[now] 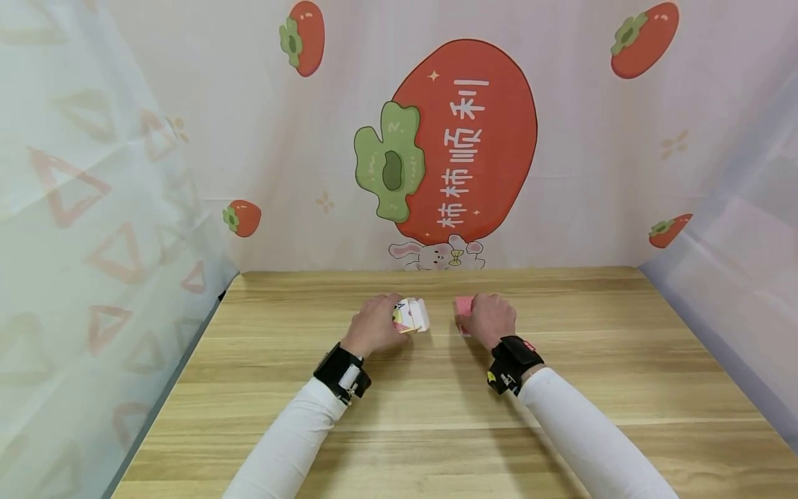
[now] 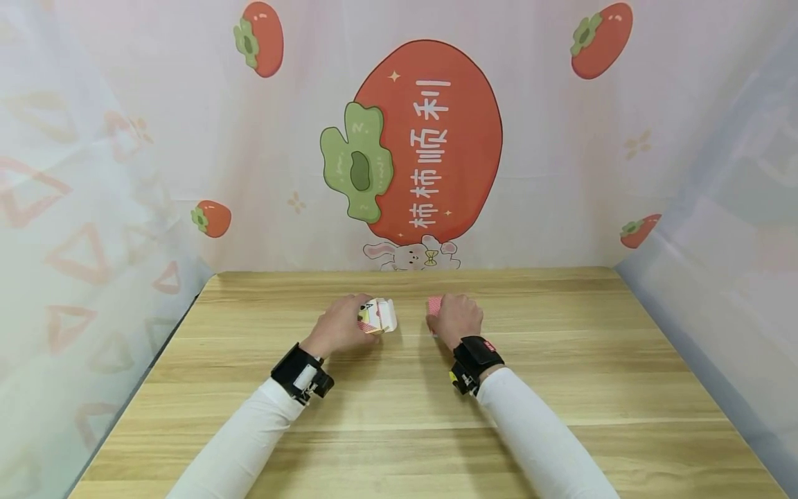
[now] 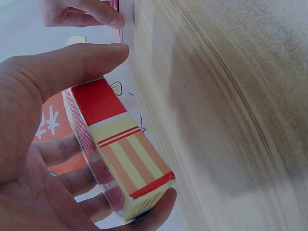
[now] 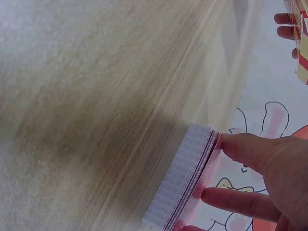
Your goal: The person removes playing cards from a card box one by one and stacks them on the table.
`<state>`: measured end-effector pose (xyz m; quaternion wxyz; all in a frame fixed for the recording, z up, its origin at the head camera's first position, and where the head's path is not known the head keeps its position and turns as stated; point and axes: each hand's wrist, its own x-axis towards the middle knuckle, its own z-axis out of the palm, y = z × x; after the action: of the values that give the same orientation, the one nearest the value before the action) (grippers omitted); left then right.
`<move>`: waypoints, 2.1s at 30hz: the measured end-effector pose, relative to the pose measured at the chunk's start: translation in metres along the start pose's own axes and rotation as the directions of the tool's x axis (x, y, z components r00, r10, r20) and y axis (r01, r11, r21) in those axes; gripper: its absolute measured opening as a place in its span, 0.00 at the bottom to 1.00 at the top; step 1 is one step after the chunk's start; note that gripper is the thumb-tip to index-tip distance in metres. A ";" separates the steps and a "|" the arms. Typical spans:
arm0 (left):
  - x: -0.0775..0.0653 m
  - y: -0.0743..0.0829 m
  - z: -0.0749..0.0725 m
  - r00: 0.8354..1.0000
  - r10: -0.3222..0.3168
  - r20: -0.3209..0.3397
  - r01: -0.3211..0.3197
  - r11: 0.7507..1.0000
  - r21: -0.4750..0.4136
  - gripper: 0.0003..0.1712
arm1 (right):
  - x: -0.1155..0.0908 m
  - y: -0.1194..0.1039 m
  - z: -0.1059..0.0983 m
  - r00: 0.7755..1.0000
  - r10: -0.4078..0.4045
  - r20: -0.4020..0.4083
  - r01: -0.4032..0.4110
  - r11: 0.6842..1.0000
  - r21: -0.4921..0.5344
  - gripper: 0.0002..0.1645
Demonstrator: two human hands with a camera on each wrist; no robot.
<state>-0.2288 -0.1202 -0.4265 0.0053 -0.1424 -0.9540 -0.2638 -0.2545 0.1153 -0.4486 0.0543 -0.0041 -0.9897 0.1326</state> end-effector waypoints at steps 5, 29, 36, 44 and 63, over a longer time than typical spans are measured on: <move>0.001 0.000 0.001 1.000 0.011 -0.003 -0.011 1.000 0.013 0.41 | 0.000 0.000 0.001 1.000 0.003 -0.003 -0.003 1.000 0.004 0.22; 0.000 0.003 0.000 1.000 -0.006 0.015 0.006 1.000 0.012 0.41 | -0.002 0.001 -0.004 0.999 0.004 -0.037 -0.004 1.000 0.022 0.33; 0.000 0.005 0.001 1.000 0.001 0.016 -0.001 1.000 0.005 0.41 | -0.007 -0.010 -0.016 0.964 -0.196 -0.178 0.223 0.963 0.150 0.30; 0.002 0.007 0.004 0.999 0.043 0.028 -0.043 0.999 0.013 0.41 | -0.014 -0.032 -0.021 0.824 -0.536 -0.183 0.563 0.741 0.365 0.05; 0.003 0.013 0.008 0.993 0.105 0.047 -0.106 0.994 0.037 0.41 | -0.011 -0.041 -0.018 0.941 -0.333 0.064 0.267 0.845 0.464 0.10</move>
<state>-0.2279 -0.1044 -0.4260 0.0005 -0.1984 -0.9501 -0.2408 -0.2410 0.0800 -0.4222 0.0036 0.1730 -0.9218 0.3470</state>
